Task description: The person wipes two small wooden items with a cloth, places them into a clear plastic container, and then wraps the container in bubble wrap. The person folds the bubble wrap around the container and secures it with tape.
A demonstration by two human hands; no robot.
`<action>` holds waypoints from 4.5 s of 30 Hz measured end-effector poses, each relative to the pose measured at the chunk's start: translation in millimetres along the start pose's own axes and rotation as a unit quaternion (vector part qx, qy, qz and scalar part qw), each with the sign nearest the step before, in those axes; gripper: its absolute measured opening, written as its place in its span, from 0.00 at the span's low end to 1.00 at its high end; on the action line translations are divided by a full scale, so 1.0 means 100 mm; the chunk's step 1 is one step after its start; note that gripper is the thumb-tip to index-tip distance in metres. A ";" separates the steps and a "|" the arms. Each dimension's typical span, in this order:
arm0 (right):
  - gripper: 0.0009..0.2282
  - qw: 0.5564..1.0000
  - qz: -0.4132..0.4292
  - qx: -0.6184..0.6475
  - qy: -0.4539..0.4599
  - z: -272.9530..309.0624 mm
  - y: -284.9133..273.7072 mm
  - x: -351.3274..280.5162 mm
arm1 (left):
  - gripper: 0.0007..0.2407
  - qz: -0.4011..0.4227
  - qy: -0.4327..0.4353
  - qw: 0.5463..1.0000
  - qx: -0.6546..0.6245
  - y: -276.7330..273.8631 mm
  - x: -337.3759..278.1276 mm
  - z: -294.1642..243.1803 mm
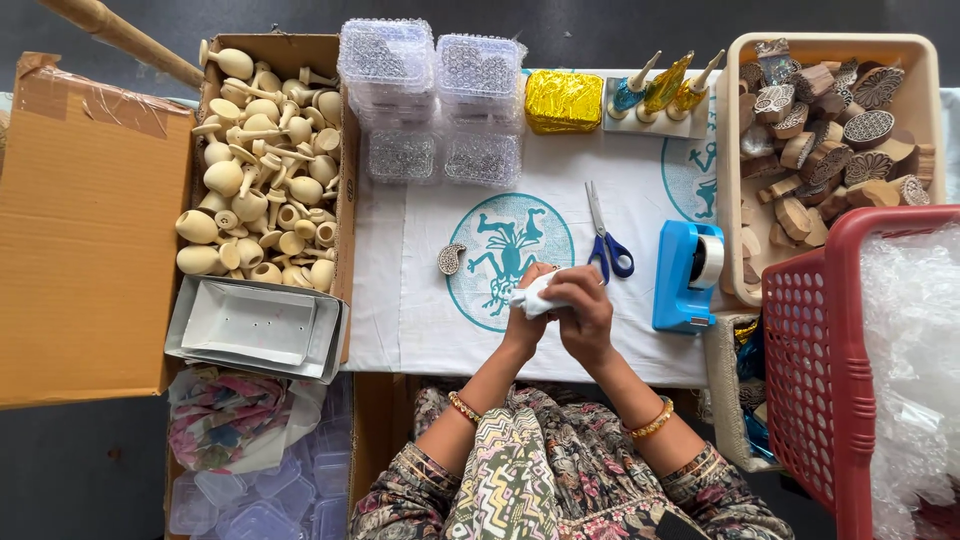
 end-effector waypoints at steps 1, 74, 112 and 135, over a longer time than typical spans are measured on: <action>0.13 1.000 0.000 -0.002 0.002 -0.03 0.01 -0.05 | 0.05 0.001 -0.001 1.000 -0.002 -0.03 0.01 0.04; 0.09 0.854 -0.157 0.442 0.225 -0.62 0.46 -0.05 | 0.11 -0.163 0.071 0.963 -0.204 -0.18 -0.04 0.15; 0.09 0.860 -0.156 0.422 0.241 -0.72 0.10 0.01 | 0.16 -0.048 0.111 0.988 0.095 0.37 0.09 -0.65; 0.18 0.739 -0.106 0.538 0.392 -1.21 0.62 -0.61 | 0.14 -0.157 -0.006 0.981 -0.111 -0.01 -0.02 0.15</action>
Point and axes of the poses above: each hand's wrist, its own x-axis towards the middle knuckle, its own y-axis out of the palm, z = x × y, the point moved 4 cm from there along x, towards the middle knuckle, and after that the axes turned 9 degrees about z, right-handed, at the moved point
